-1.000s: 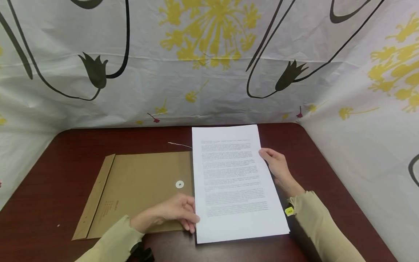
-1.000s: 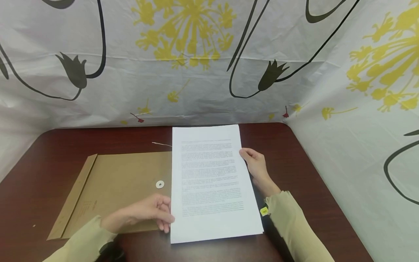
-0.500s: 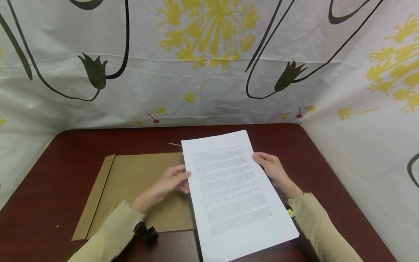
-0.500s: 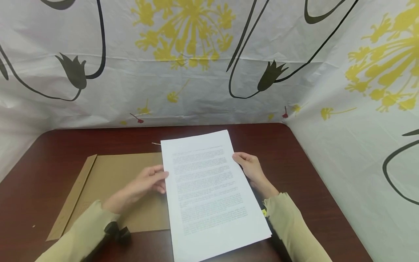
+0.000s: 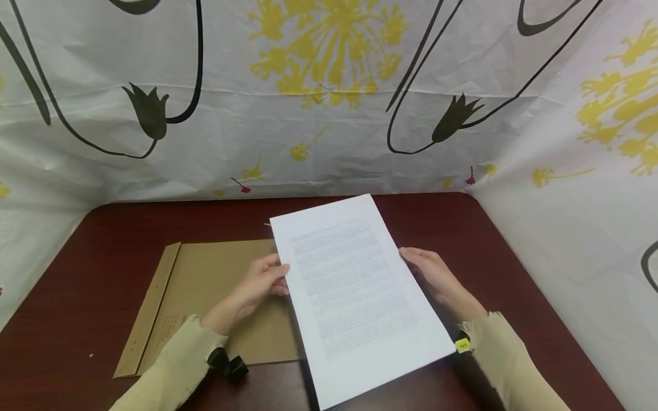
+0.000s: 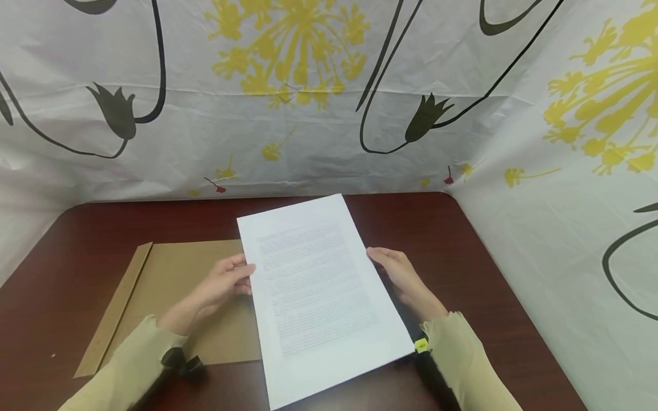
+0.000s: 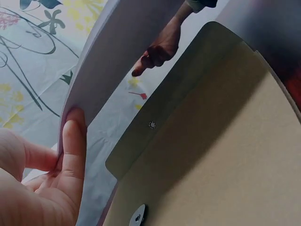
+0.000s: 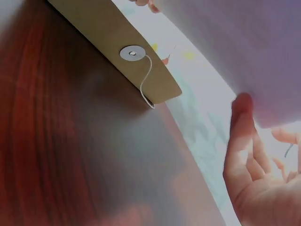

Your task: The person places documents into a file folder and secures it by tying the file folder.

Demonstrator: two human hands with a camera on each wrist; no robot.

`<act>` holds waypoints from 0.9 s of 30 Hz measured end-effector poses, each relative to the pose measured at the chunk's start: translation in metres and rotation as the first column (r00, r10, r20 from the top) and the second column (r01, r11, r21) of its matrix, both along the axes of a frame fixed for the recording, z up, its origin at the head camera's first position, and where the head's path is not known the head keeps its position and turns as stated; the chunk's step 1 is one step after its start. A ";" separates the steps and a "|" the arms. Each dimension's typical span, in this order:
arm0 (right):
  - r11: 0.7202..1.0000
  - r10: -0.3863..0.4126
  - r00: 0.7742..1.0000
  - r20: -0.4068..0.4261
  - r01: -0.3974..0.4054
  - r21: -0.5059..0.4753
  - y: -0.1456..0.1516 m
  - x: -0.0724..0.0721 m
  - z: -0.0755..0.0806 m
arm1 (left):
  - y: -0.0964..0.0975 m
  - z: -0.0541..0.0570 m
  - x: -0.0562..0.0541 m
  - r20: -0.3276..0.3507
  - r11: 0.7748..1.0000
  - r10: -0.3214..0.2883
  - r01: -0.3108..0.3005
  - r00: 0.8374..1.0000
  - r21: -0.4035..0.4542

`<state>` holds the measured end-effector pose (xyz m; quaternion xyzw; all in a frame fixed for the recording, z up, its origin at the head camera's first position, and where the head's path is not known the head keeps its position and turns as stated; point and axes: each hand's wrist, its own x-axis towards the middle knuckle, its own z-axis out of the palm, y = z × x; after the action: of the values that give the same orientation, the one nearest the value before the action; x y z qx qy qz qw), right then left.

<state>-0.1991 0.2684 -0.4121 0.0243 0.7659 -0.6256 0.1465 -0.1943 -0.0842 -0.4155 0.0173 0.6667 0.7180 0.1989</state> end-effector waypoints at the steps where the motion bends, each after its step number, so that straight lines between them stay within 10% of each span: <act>1: 1.000 0.021 1.000 0.005 -0.021 -0.008 0.004 0.002 0.000 | -0.001 0.000 0.000 0.008 1.000 0.023 -0.023 1.000 0.013; 7: 0.962 0.178 0.984 -0.013 -0.177 -0.207 0.032 0.017 0.000 | -0.004 -0.001 -0.001 0.015 0.990 0.129 -0.130 0.992 0.055; 14: 0.752 0.302 0.951 -0.070 -0.283 -0.595 0.035 0.031 -0.006 | -0.001 0.000 0.001 0.016 0.975 0.207 -0.207 0.978 0.077; 23: 0.945 0.067 0.998 -0.006 -0.065 -0.322 0.004 0.046 -0.001 | 0.012 -0.004 0.008 0.044 0.977 0.184 -0.188 0.982 0.099; 27: 0.983 -0.036 0.999 -0.034 0.029 -0.179 -0.008 0.048 0.000 | 0.015 -0.006 0.012 0.048 0.974 0.178 -0.183 0.983 0.135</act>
<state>-0.1514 0.2604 -0.4121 0.0118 0.7087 -0.6945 0.1234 -0.1819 -0.0693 -0.4217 -0.0420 0.6102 0.7781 0.1430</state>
